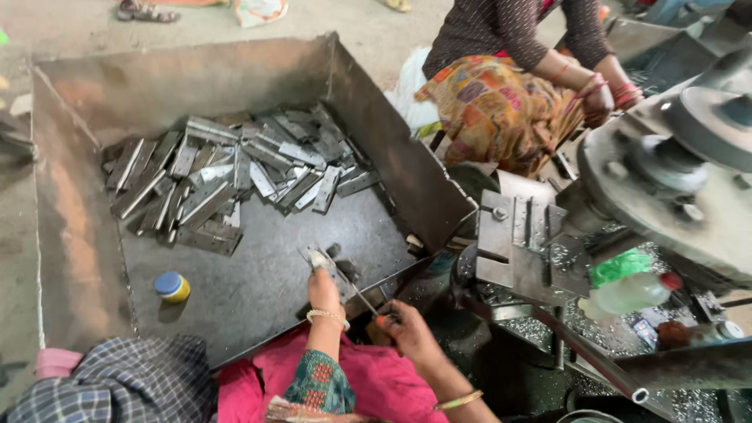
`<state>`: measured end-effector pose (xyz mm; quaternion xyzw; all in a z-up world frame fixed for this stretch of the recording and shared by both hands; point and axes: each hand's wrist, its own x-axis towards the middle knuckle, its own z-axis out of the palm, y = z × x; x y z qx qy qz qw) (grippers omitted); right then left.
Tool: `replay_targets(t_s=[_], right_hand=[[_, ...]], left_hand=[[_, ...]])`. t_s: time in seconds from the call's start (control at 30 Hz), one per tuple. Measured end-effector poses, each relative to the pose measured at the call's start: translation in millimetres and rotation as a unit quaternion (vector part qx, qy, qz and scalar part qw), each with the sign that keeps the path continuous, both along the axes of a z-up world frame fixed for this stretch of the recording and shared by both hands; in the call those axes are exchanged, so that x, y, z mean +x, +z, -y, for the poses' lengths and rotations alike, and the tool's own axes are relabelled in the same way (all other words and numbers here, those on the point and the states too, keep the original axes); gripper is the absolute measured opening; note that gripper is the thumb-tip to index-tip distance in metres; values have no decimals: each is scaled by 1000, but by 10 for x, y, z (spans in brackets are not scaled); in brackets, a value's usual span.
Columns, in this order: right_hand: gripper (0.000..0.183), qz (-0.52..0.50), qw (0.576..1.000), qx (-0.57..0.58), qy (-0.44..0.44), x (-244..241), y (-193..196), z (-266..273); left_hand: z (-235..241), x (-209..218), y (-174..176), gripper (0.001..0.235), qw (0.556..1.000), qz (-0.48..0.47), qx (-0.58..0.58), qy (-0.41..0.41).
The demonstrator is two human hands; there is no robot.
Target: The person assembles metal hinges by placing components into a mechanical press and using a hand tool to secure the parts together.
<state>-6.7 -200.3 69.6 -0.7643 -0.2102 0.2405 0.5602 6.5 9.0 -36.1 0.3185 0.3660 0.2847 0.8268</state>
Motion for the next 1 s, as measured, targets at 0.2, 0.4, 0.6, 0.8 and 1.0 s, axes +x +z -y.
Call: replay_targets(t_s=[0.2,0.4,0.6,0.8,1.0], right_hand=[[40,233,970,-47,-48,-181,-15,-4],[23,-46,997,-54,-18,-220,348,163],[27,3,999,-6,-31,-204,443,54],[30,-86,987,-39,-129,-123,92,166],[46,13,994,-81,-70,-91,-183,408]], left_hand=[[310,64,-219,48,988,-65,96,-104],[283,-40,60,41,999,10,-35,-20],[419,-69,16,52,988,-32,47,-147],[558,-76,-78,53,981,-22,76,-175],[770,-162,-15,60,949,-116,226,-188]])
